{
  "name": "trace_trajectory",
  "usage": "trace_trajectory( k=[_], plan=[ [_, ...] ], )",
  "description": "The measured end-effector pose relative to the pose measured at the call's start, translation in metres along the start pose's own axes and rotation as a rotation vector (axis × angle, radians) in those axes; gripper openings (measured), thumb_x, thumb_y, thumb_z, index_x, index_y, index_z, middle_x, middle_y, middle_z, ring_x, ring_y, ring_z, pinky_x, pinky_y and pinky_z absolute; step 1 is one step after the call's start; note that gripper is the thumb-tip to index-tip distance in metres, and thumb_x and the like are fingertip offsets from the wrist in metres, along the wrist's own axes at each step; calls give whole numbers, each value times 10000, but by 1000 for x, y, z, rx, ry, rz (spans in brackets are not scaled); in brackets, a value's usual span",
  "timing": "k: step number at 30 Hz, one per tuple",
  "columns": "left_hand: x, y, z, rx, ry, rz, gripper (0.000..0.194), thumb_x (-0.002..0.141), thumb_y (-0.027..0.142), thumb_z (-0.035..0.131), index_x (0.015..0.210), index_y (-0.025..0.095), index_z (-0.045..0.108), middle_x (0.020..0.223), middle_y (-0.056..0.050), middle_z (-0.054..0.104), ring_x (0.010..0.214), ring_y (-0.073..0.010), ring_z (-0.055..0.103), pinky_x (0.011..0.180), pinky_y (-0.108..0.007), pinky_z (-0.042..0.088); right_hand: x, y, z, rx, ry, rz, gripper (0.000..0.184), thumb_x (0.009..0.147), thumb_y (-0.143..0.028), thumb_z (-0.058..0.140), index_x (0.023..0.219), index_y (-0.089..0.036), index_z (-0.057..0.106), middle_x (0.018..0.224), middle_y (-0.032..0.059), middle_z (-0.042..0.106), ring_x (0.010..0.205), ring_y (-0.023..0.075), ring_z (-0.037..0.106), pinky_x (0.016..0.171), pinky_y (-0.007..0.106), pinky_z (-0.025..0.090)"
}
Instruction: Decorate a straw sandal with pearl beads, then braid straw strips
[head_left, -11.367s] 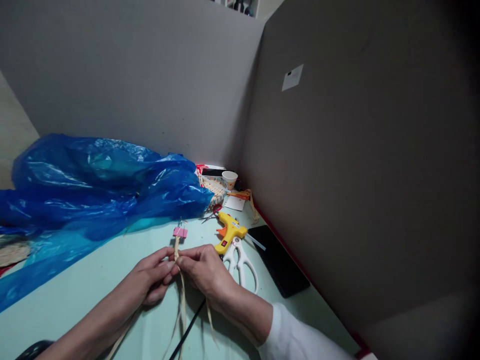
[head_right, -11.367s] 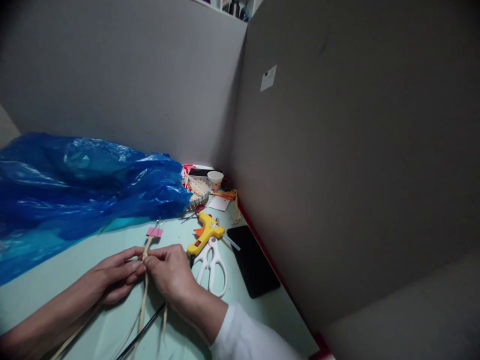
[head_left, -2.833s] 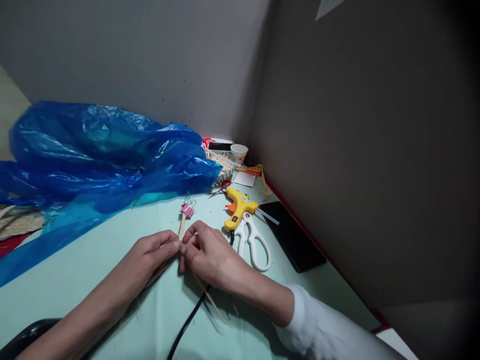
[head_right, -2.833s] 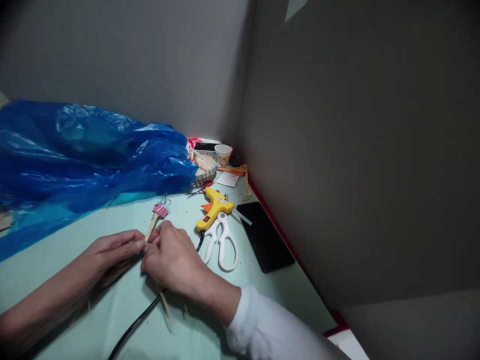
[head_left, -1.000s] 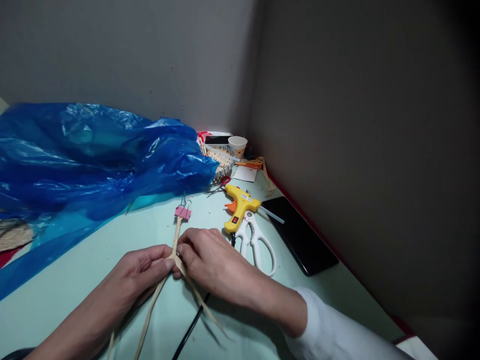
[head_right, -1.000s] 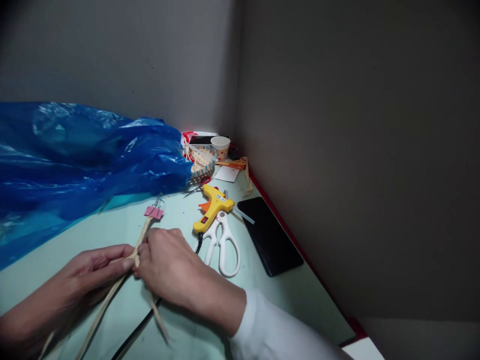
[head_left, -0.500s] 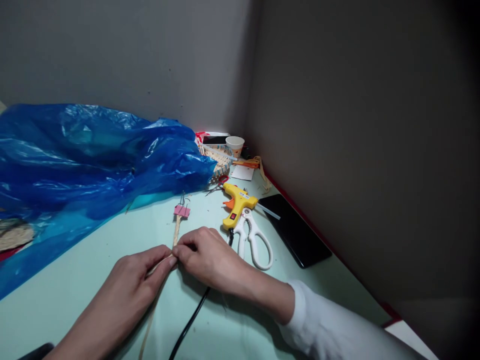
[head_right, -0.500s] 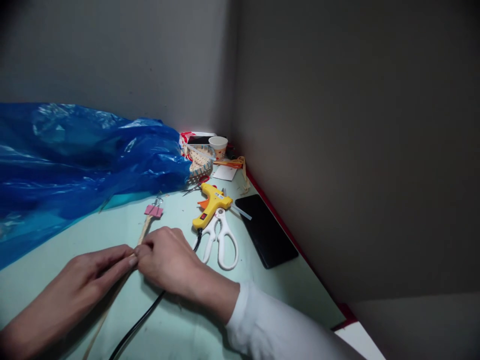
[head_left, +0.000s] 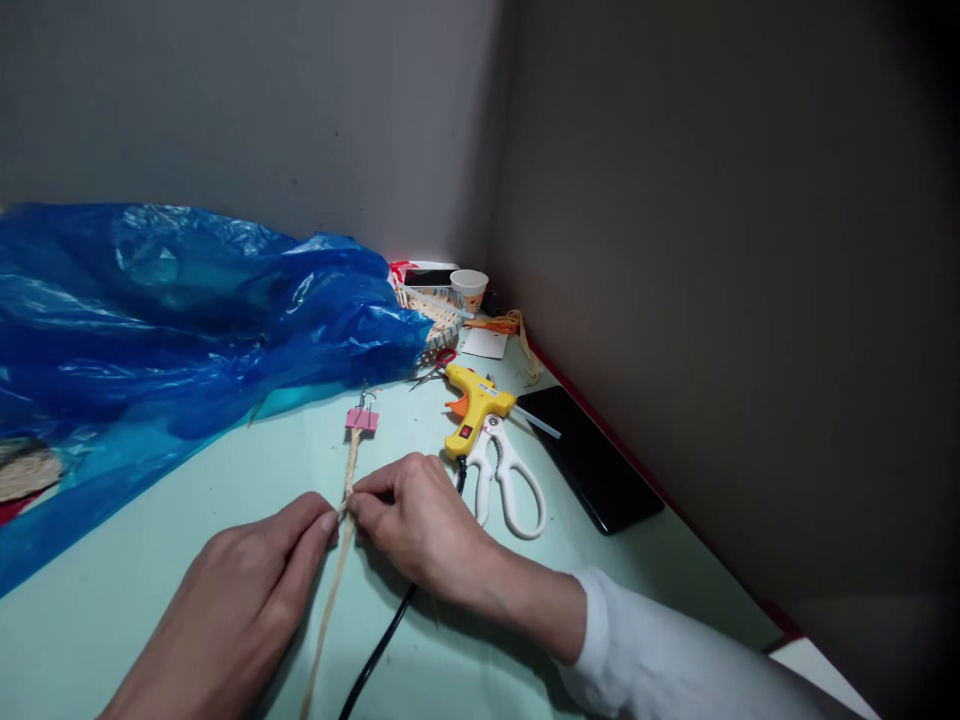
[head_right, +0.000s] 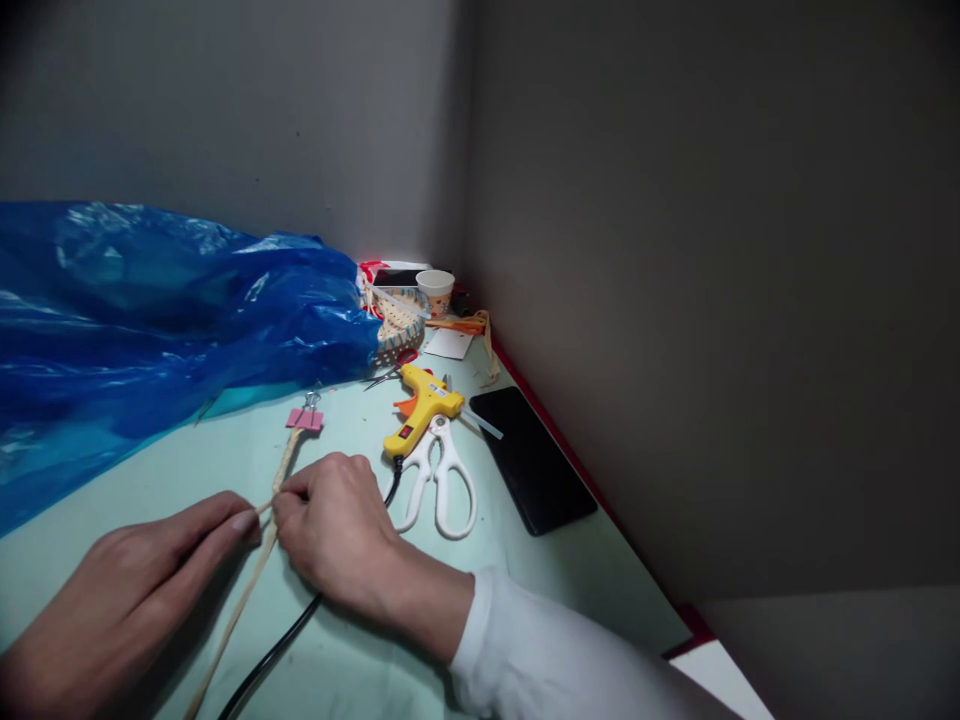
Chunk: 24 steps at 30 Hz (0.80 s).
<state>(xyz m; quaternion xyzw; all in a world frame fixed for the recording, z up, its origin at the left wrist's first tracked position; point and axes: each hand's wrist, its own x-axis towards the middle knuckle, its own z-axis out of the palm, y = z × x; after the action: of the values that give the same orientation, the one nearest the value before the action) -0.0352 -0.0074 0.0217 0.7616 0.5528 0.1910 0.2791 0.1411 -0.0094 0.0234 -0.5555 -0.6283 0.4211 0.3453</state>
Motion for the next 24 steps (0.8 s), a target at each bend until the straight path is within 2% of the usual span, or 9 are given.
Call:
trace_trajectory(
  k=[3, 5, 9, 12, 14, 16, 18, 20, 24],
  plan=[
    [-6, -4, 9, 68, -40, 62, 367, 972, 505, 404, 759, 290, 612, 666, 3, 708, 594, -207, 626, 600, -306, 388, 0, 3, 1, 24, 19, -6, 363, 769, -88, 538, 492, -185, 324, 532, -67, 220, 566, 96, 263, 537, 279, 208],
    [-8, -6, 16, 83, -35, 110, 350, 982, 465, 396, 769, 289, 611, 666, -3, 716, 580, -209, 640, 596, -312, 397, 0, 6, 1, 64, 9, -18, 361, 774, -97, 539, 494, -182, 328, 540, -62, 226, 570, 93, 274, 531, 271, 210],
    [-11, -8, 23, 225, -82, 208, 343, 984, 396, 357, 910, 279, 670, 794, -58, 796, 682, -278, 748, 607, -345, 457, 1, 8, -1, 174, -37, -12, 363, 805, -150, 538, 496, -181, 351, 543, -53, 262, 569, 93, 302, 522, 249, 234],
    [-11, -3, 22, 409, -106, 228, 415, 962, 325, 282, 999, 227, 684, 815, -114, 808, 696, -336, 776, 573, -393, 474, 3, 7, -3, 272, -74, 50, 267, 805, -166, 539, 538, -163, 543, 546, -39, 439, 616, 111, 440, 581, 221, 334],
    [-11, 3, 21, 508, -151, 231, 429, 936, 290, 263, 981, 208, 682, 798, -131, 806, 676, -353, 779, 549, -411, 470, 4, 6, -3, 328, -85, 75, 224, 801, -174, 548, 616, -145, 670, 598, -13, 574, 691, 138, 555, 657, 223, 400],
    [-11, 9, 21, 562, -183, 230, 438, 924, 268, 240, 931, 219, 676, 787, -129, 802, 675, -361, 779, 541, -419, 460, 5, 7, -2, 353, -87, 83, 223, 803, -186, 560, 673, -131, 732, 647, 14, 641, 760, 164, 618, 708, 234, 432],
    [-13, 13, 20, 552, -202, 220, 427, 923, 274, 247, 895, 236, 671, 777, -116, 799, 672, -353, 776, 540, -409, 441, 6, 9, -1, 341, -82, 84, 230, 805, -185, 565, 691, -121, 753, 648, 23, 649, 778, 174, 631, 719, 240, 437],
    [-14, 15, 16, 469, -182, 212, 375, 930, 346, 320, 866, 257, 679, 752, -91, 793, 649, -321, 761, 549, -382, 423, 6, 9, -1, 314, -89, 85, 238, 812, -172, 562, 689, -116, 758, 624, 15, 632, 740, 163, 610, 704, 238, 429],
    [-6, 14, -1, 199, 3, 148, 425, 930, 503, 413, 654, 271, 637, 699, -51, 740, 670, -258, 679, 628, -347, 408, 4, 6, -3, 261, -95, 83, 245, 837, -162, 578, 694, -115, 771, 628, 4, 629, 691, 133, 550, 661, 218, 392]
  ],
)
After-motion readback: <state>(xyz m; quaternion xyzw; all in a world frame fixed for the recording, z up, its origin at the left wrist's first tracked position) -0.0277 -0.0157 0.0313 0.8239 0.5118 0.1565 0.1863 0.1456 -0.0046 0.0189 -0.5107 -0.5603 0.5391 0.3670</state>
